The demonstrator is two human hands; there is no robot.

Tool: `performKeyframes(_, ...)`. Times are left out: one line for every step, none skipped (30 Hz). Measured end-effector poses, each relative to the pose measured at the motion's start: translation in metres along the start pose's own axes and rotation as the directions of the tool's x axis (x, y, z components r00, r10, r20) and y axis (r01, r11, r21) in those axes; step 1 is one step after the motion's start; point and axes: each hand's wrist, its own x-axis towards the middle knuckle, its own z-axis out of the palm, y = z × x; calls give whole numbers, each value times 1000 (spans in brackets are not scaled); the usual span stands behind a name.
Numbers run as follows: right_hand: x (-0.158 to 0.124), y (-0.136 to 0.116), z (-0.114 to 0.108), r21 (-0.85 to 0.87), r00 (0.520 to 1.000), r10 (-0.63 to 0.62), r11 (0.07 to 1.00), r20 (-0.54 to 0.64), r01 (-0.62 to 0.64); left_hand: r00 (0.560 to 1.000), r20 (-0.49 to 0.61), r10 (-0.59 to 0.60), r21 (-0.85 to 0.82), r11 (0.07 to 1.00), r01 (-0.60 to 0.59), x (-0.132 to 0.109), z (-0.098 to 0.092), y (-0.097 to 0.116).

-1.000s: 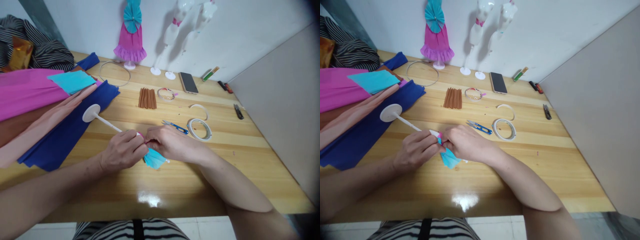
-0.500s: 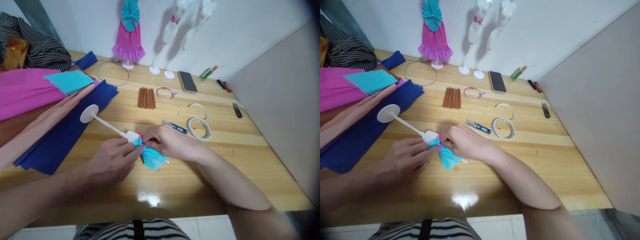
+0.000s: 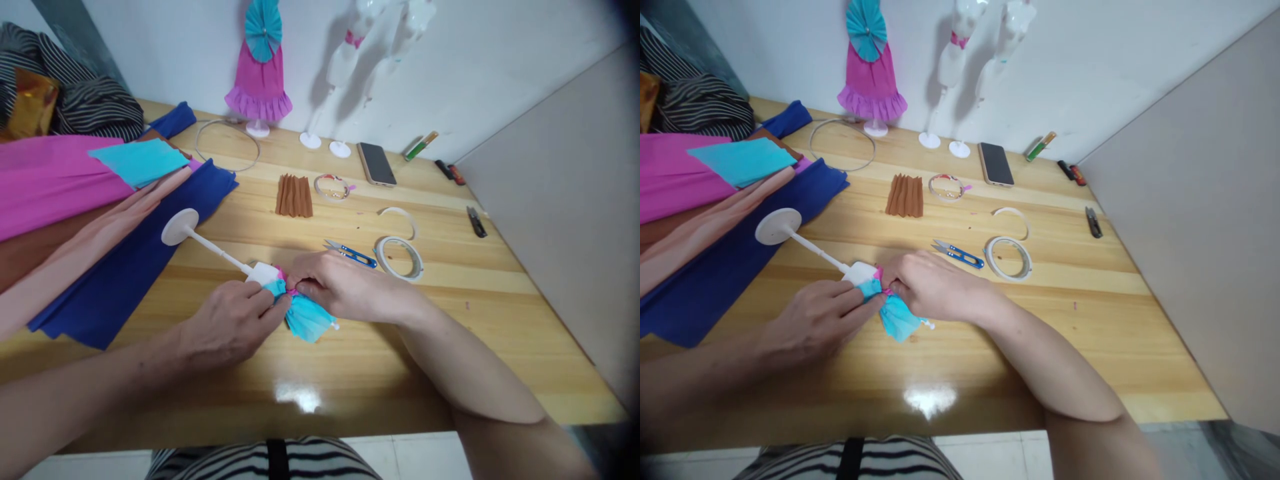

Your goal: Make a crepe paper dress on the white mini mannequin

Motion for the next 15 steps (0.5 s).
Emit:
performKeyframes(0, 0, 0, 3, 1000, -4, 1000, 2, 4, 1000, 13, 10, 15, 1000, -10, 1, -1, 0)
performKeyframes(0, -1, 0, 3, 1000, -2, 1000, -2, 2, 1000, 22, 18, 31, 999, -18, 2, -2, 0)
performKeyframes(1, -1, 0, 2, 1000, 1, 1000, -5, -1, 999, 33, 21, 45, 999, -22, 3, -4, 1)
performKeyframes(1, -1, 0, -1, 1000, 8, 1000, -8, -8, 999, 43, 19, 56, 998, -21, 4, -4, 2)
performKeyframes(1, -1, 0, -2, 1000, 16, 1000, -9, -16, 999, 51, 14, 65, 998, -18, 5, -5, 2)
performKeyframes(1, -2, 0, -3, 1000, 23, 1000, -11, -23, 998, 57, 11, 73, 997, -15, 5, -6, 3)
performKeyframes(1, -1, 1, 0, 1000, 25, 1000, -16, -25, 998, 61, 7, 80, 997, -12, 6, -6, 4)
performKeyframes(1, -1, 1, 5, 1000, 20, 1000, -21, -20, 998, 61, 2, 90, 996, -8, 6, -7, 5)
performKeyframes(1, -1, 1, 11, 1000, 9, 1000, -25, -9, 998, 65, -2, 97, 995, -4, 6, -7, 6)
performKeyframes(1, -1, 0, 15, 1000, -3, 1000, -26, 4, 997, 76, -8, 97, 995, 1, 7, -8, 6)
performKeyframes(1, -1, 0, 17, 1000, -17, 1000, -22, 17, 995, 99, -17, 88, 996, 8, 7, -8, 7)
performKeyframes(1, -1, 0, 16, 999, -29, 999, -15, 29, 991, 129, -31, 73, 997, 22, 8, -8, 7)
performKeyframes(1, -1, 0, 14, 999, -37, 999, -6, 37, 985, 164, -47, 54, 998, 39, 9, -9, 7)
performKeyframes(0, -1, 0, 10, 999, -35, 999, -4, 35, 977, 203, -62, 32, 998, 57, 10, -9, 7)
performKeyframes(-1, -2, 0, 7, 999, -33, 999, -8, 34, 968, 241, -75, 11, 997, 75, 11, -10, 7)
